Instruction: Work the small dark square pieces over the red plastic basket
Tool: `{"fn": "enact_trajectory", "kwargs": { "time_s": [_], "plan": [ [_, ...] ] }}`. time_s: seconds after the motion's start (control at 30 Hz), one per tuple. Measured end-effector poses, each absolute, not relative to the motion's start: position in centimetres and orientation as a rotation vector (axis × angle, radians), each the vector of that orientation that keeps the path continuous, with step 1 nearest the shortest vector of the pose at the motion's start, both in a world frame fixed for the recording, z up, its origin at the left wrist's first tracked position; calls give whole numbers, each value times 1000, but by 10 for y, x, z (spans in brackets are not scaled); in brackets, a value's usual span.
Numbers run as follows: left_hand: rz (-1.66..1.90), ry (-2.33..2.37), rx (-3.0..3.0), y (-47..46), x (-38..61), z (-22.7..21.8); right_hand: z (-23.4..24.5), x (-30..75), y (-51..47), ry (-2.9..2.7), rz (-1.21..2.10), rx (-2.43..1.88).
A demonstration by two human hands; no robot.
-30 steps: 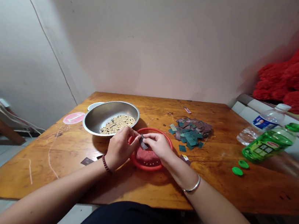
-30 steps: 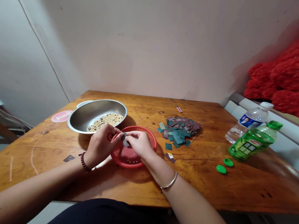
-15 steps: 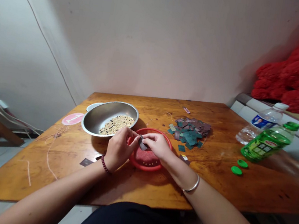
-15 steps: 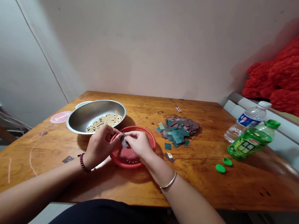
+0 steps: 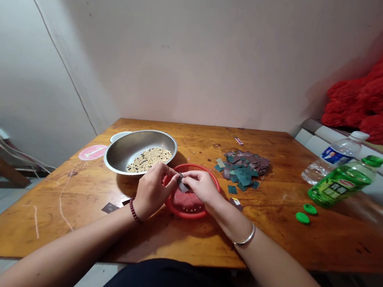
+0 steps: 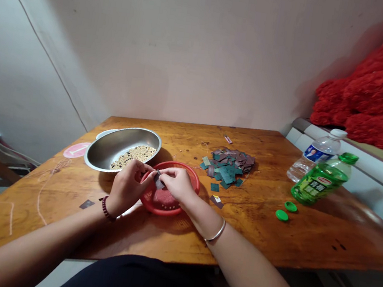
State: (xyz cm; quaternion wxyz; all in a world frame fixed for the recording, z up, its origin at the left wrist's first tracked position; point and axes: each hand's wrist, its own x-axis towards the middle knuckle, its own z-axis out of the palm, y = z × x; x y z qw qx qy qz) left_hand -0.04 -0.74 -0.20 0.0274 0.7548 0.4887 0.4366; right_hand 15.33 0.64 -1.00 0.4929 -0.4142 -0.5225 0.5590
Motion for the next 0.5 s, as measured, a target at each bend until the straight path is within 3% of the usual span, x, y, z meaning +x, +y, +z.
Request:
{"fn": "enact_trajectory", "kwargs": {
  "time_s": [0.5],
  "plan": [
    [1325,1521,2329,-7,-1,-2,-10,153,6,-1257,1365,-991]
  ]
}}
